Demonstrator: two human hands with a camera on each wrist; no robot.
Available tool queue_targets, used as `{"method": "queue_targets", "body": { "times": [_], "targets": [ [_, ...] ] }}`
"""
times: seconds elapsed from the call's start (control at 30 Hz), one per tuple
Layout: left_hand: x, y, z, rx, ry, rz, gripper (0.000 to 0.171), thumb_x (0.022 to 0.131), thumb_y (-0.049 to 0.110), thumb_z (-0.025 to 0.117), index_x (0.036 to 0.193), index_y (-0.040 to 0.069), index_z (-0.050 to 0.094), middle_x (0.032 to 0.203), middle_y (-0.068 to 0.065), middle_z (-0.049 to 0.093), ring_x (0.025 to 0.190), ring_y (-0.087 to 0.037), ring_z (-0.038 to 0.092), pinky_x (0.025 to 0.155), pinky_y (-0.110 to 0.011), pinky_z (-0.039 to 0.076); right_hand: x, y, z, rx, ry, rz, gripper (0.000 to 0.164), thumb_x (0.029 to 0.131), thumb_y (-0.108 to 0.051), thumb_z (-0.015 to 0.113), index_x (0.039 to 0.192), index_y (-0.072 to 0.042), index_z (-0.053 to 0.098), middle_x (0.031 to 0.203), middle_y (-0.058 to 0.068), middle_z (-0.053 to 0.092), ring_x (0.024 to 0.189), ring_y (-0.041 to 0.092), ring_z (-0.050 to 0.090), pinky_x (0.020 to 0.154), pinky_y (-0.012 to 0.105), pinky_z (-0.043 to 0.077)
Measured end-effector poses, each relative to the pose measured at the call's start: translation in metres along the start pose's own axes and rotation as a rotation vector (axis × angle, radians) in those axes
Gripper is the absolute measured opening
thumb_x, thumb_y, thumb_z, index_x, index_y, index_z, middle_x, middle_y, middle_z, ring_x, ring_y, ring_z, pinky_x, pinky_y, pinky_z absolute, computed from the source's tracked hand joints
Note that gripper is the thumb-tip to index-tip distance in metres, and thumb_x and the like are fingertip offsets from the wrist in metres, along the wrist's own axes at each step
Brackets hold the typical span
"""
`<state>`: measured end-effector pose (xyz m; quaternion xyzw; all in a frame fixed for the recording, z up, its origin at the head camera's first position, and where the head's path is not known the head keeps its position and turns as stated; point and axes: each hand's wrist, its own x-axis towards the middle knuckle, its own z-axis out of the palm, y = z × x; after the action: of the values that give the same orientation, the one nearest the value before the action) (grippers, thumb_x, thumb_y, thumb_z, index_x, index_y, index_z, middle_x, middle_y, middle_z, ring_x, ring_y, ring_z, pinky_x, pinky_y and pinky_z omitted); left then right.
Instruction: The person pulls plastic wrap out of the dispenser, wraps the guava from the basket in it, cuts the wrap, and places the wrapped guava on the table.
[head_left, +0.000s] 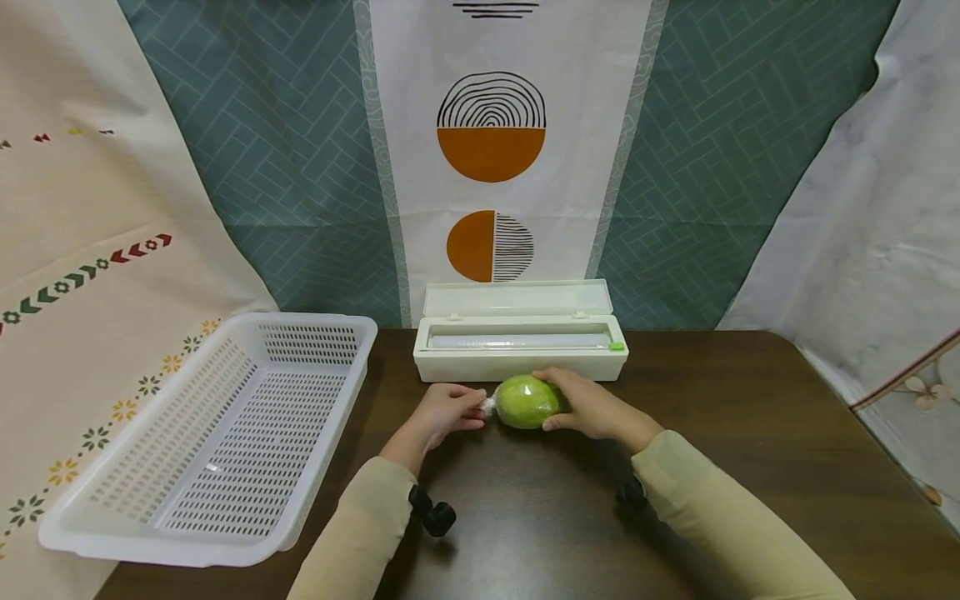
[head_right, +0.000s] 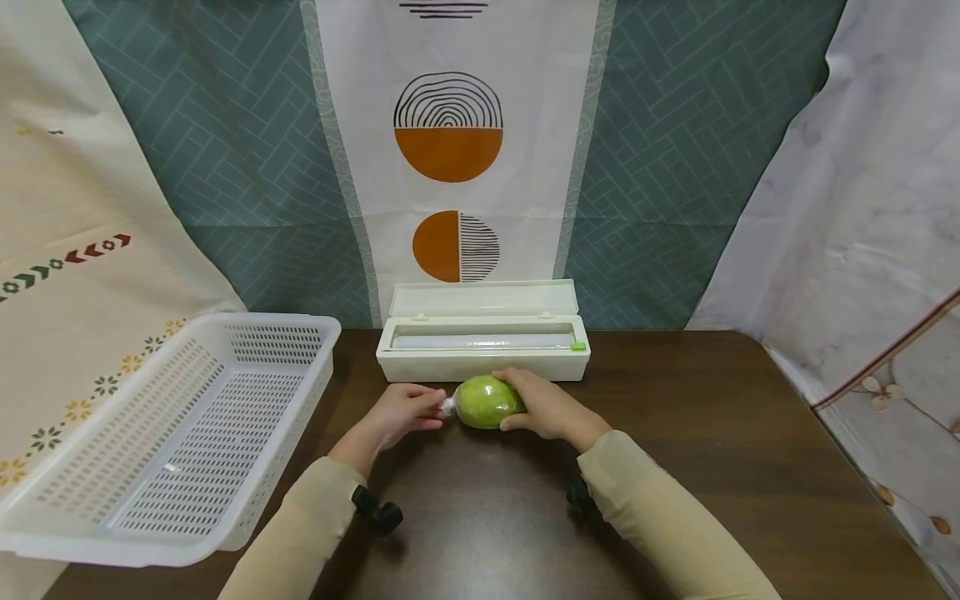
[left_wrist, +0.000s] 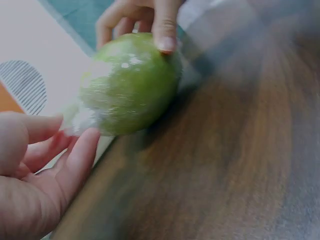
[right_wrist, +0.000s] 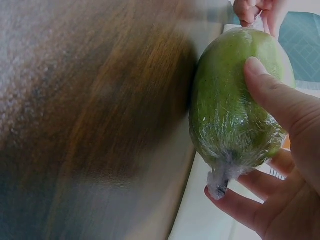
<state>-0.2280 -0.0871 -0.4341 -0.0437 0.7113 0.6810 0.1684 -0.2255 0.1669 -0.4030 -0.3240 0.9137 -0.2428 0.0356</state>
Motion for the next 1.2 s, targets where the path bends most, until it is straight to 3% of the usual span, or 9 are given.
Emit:
{"method": "queue_targets", "body": {
  "times": [0.13,0.23,0.4,0.63,0.8,1.0,1.2],
  "targets": [
    [-0.001,0.001,-0.006,-0.072,-0.041,-0.046,0.025,0.091,0.0,0.056,0.113,-0.011,0.061,0.092,-0.012,0.067,0.077,-0.015,0.067,0.075,-0.031,0.057,0.0,0.001,0.0,-0.001,0.004,-0.009,0.074,0.077,-0.026,0.078,0.137,-0.003,0.041,0.133,0.016,0.05,0.123,0.031,0.049,0.103,0.049,0.039],
    [-0.001,-0.002,-0.008,-0.066,-0.075,-0.03,0.027,0.09,-0.003,0.057,0.115,-0.012,0.06,0.096,-0.013,0.067,0.08,-0.015,0.068,0.076,-0.032,0.057,0.0,0.001,0.0,-0.006,0.005,-0.011,0.074,0.077,-0.026,0.078,0.137,-0.003,0.04,0.133,0.016,0.05,0.122,0.031,0.049,0.102,0.049,0.039],
    [0.0,-0.005,-0.004,-0.012,-0.08,0.039,0.029,0.086,0.0,0.064,0.113,-0.011,0.061,0.097,-0.011,0.066,0.08,-0.013,0.066,0.073,-0.031,0.057,0.0,0.002,0.0,-0.002,0.004,-0.006,0.074,0.077,-0.027,0.078,0.137,-0.003,0.04,0.133,0.016,0.05,0.122,0.031,0.049,0.102,0.05,0.039],
    [-0.003,-0.003,0.004,0.122,-0.088,0.152,0.034,0.085,0.005,0.068,0.116,-0.008,0.062,0.112,-0.022,0.065,0.085,-0.018,0.068,0.075,-0.036,0.057,0.0,0.002,0.001,0.003,0.008,-0.013,0.074,0.077,-0.026,0.078,0.137,-0.003,0.04,0.132,0.016,0.051,0.121,0.031,0.05,0.102,0.049,0.04],
    [-0.006,0.002,0.006,0.227,-0.091,0.222,0.03,0.083,0.004,0.069,0.11,-0.009,0.066,0.103,-0.022,0.068,0.079,-0.021,0.069,0.072,-0.038,0.057,0.0,0.002,0.001,0.004,0.015,-0.028,0.074,0.077,-0.025,0.078,0.136,-0.002,0.041,0.132,0.016,0.051,0.12,0.031,0.05,0.101,0.049,0.04],
    [0.0,-0.003,0.009,0.344,-0.016,0.288,0.019,0.083,0.007,0.069,0.099,-0.004,0.071,0.088,-0.015,0.071,0.07,-0.021,0.068,0.065,-0.033,0.057,0.0,0.001,0.001,0.015,0.006,-0.015,0.073,0.077,-0.025,0.078,0.136,-0.003,0.041,0.131,0.015,0.051,0.12,0.03,0.05,0.102,0.049,0.04],
    [0.003,-0.003,0.011,0.364,0.022,0.327,0.014,0.086,0.006,0.066,0.093,-0.003,0.071,0.082,-0.014,0.071,0.069,-0.015,0.067,0.063,-0.029,0.057,0.0,0.001,0.0,0.024,0.009,-0.007,0.072,0.077,-0.024,0.078,0.135,-0.003,0.041,0.131,0.016,0.051,0.12,0.03,0.05,0.101,0.049,0.04]
  ]
}}
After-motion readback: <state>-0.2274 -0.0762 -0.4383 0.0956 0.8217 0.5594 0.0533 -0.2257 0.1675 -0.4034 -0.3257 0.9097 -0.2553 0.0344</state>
